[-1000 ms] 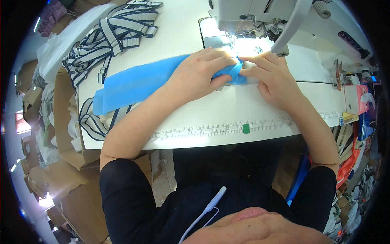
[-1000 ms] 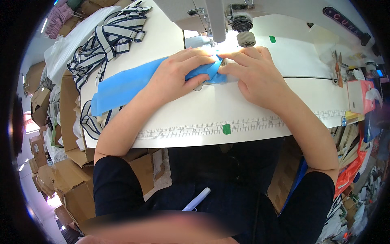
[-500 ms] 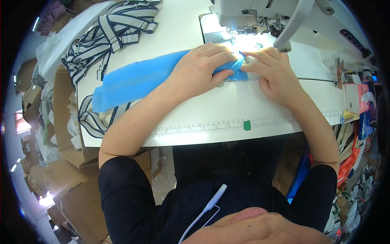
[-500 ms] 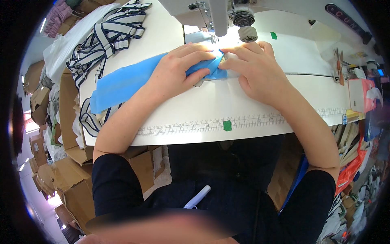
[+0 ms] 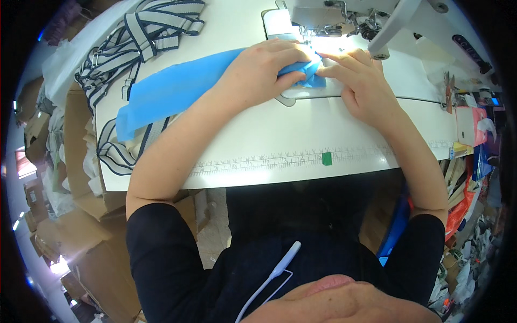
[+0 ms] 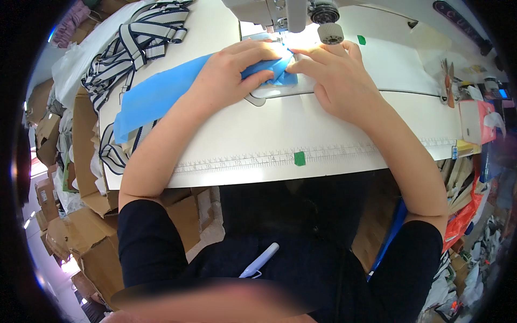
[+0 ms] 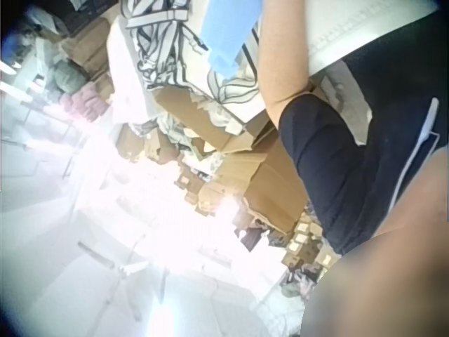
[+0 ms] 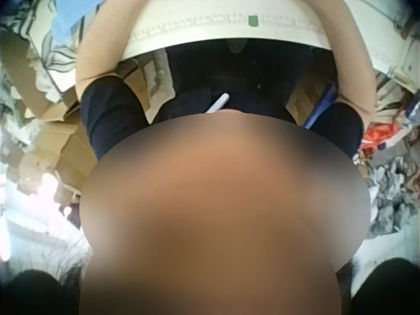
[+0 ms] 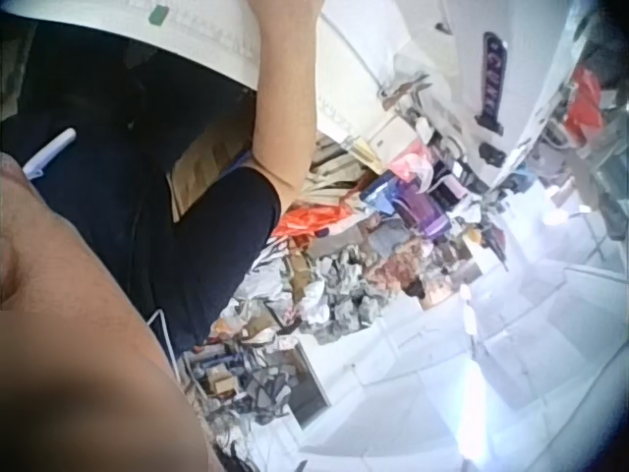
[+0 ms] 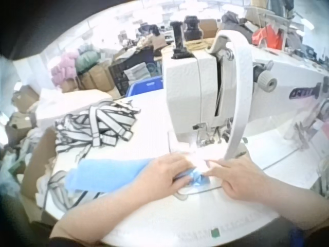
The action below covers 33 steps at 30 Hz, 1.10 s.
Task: Sewing leather and fabric components together with a zipper and lining using an industrial sewing machine.
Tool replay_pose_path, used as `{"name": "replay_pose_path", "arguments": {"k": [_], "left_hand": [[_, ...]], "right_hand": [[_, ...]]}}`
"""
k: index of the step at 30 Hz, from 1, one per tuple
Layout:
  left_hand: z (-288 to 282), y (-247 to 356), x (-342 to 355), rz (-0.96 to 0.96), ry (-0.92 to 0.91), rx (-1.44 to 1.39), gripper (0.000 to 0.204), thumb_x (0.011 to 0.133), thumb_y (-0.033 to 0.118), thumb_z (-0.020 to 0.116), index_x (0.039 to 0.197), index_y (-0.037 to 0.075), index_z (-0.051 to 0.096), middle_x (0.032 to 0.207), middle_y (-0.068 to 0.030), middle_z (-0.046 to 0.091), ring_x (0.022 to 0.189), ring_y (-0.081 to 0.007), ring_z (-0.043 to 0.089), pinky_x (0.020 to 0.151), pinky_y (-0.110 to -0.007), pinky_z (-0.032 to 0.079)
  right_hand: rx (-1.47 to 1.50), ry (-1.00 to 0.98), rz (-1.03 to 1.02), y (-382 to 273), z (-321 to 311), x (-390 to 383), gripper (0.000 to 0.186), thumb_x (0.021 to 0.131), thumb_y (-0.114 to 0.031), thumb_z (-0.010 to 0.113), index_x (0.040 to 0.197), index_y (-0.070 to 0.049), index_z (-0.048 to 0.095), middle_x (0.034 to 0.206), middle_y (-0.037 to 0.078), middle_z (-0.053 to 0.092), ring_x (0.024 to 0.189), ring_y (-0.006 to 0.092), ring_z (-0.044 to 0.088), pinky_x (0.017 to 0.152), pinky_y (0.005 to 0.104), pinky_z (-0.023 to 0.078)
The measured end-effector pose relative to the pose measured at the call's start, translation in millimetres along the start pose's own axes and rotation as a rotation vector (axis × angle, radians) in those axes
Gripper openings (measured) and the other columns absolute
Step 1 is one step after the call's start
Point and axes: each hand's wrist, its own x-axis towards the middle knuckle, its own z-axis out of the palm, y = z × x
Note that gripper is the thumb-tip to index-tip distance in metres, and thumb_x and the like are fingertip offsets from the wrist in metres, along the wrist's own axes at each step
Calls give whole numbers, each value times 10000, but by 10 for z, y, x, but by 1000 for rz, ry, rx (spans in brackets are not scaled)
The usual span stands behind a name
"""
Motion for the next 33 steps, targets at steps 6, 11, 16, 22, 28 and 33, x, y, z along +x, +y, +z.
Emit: {"name": "replay_pose_path", "arguments": {"k": [6, 11, 16, 22, 28, 33], "left_hand": [[-10, -32, 35, -46, -29, 48, 312, 865, 261, 707, 1159, 164, 666, 1233, -78, 652, 996, -272, 674, 862, -349, 556], [5, -14, -7, -67, -48, 50, 310, 866, 256, 707, 1157, 157, 663, 1241, -80, 649, 996, -278, 673, 862, -350, 557], [-9, 10, -13, -19, -1, -18, 246, 881, 272, 685, 1073, 121, 663, 1137, -76, 673, 1032, -266, 644, 911, -372, 526], [1, -4, 2, -18, -5, 20, 253, 875, 266, 686, 1078, 117, 661, 1131, -62, 673, 1060, -262, 628, 936, -369, 508], [7, -49, 3, 157, 104, 156, 239, 864, 248, 698, 1059, 110, 688, 1130, -47, 679, 1134, -244, 604, 1020, -374, 456], [-42, -1, 11, 185, 52, 158, 188, 862, 185, 700, 1019, 82, 707, 1174, -60, 671, 1099, -251, 630, 944, -363, 512]], "right_hand": [[-16, 17, 23, 35, 8, 36, 437, 800, 68, 554, 1099, -231, 663, 1261, -1, 630, 1105, 180, 526, 965, 402, 317], [-16, -3, 27, 9, 9, -10, 449, 794, 68, 562, 1108, -234, 668, 1277, -3, 623, 1116, 176, 522, 974, 400, 314], [-11, -15, 23, -7, 2, -9, 448, 782, 68, 572, 1107, -225, 667, 1283, -5, 618, 1125, 176, 520, 976, 395, 314], [-24, -6, 23, 25, 21, -2, 474, 765, 81, 568, 1122, -216, 662, 1285, 2, 615, 1141, 182, 516, 1001, 402, 315], [-17, 0, -15, 29, 32, -10, 405, 749, 108, 567, 1042, -147, 682, 1251, -26, 630, 1142, 190, 515, 1019, 401, 373], [100, 33, -107, 115, -16, 8, 393, 728, 141, 553, 988, -124, 682, 1155, -27, 664, 1079, 200, 552, 995, 366, 407]]}}
